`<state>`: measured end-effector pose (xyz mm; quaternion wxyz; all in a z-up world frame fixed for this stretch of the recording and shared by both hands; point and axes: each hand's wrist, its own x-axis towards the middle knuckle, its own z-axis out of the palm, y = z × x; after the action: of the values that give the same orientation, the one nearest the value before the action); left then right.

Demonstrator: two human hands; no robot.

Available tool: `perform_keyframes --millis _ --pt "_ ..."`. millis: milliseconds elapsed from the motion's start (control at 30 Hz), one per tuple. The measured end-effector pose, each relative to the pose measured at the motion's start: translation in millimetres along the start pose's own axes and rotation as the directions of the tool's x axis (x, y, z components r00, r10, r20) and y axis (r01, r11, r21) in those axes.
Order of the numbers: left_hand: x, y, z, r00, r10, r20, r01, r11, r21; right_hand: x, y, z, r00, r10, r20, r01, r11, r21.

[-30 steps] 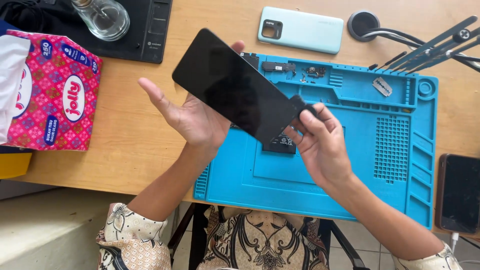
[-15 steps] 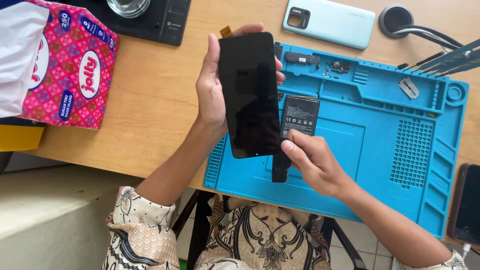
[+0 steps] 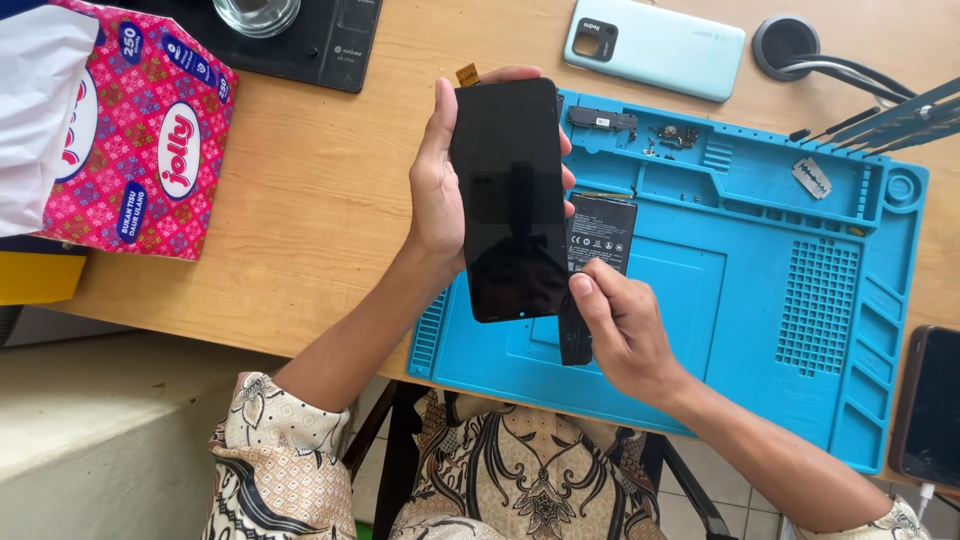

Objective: Using a thin plastic prying tool to separate a smartphone screen from its frame during a repair.

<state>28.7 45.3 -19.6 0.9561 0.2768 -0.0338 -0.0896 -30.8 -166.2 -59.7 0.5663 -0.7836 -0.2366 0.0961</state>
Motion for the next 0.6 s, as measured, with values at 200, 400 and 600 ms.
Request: perform_keyframes --millis 200,400,600 --pt "-0.6 4.6 2.7 0.999 -0.032 -0.033 0.032 0.999 0.018 5.7 -3.9 -6.5 0.996 0.011 0.085 -0.012 1.0 0.009" --pt "3.0 -4.6 -6.0 0.999 -0.013 -0.034 0.01 0.997 -0.083 7.7 -3.6 -10.3 0.995 0.027 0.091 -0.027 1.0 0.002" --pt "-0.8 -8.3 -1.5 0.998 0.047 -0.049 -0.052 0.993 -0.108 5.0 -3.3 -9.8 1.0 0.001 0.02 -0.001 0.999 -0.035"
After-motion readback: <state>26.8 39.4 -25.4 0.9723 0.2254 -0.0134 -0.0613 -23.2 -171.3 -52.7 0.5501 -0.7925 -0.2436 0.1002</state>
